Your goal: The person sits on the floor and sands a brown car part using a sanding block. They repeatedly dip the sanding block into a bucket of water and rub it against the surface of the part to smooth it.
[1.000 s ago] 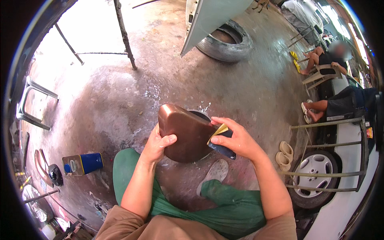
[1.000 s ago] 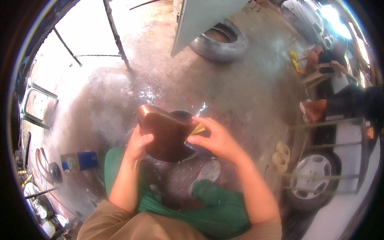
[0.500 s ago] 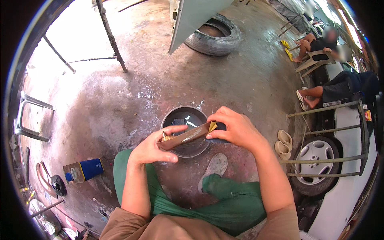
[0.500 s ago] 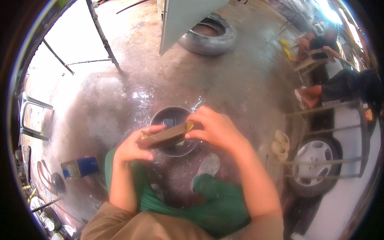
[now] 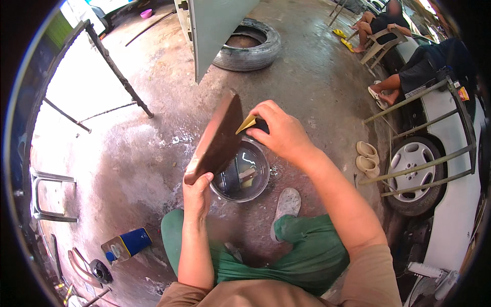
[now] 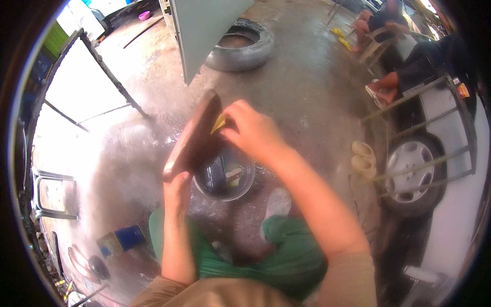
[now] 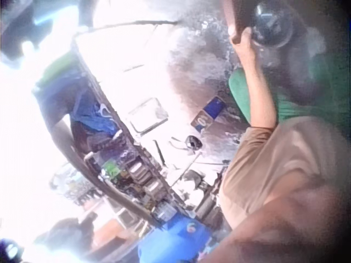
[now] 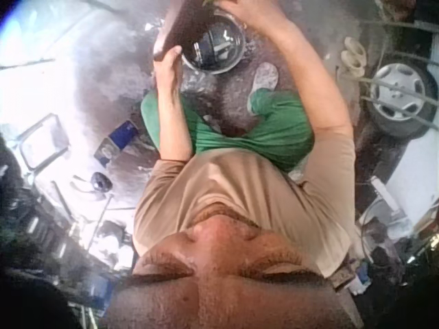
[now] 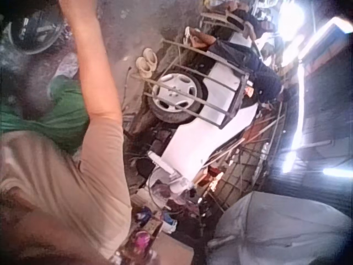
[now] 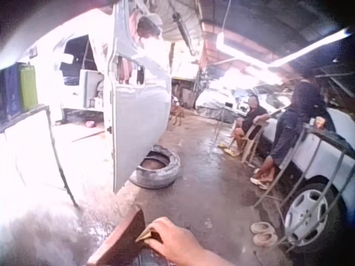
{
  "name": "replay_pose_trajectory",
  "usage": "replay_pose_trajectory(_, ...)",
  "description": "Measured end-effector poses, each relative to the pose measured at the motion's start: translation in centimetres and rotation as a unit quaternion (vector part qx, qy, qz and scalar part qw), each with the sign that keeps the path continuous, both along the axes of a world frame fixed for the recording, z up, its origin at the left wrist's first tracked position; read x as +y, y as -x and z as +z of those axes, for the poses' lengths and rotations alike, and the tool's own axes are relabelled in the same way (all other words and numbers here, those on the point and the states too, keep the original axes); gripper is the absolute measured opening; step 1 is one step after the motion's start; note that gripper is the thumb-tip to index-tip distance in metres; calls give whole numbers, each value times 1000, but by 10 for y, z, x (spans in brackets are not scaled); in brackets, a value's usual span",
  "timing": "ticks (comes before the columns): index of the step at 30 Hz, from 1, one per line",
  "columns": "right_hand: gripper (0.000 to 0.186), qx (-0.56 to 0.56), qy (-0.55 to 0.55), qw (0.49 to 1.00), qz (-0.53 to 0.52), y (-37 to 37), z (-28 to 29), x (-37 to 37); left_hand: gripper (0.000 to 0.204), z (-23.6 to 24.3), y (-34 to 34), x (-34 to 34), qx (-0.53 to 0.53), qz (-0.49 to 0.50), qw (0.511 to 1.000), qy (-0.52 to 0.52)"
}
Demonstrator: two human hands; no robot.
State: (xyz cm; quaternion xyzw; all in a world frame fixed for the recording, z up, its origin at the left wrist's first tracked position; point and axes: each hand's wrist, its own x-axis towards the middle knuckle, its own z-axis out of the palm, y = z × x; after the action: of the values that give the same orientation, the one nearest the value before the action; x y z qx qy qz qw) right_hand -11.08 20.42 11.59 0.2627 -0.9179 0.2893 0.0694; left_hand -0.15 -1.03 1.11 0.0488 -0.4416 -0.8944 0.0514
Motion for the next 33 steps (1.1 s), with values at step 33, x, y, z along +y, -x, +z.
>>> replay_pose_trajectory(33, 33, -396, -197, 888, -126, -36, -191, -30, 56, -22, 10, -1, -55, 167, 984, 13)
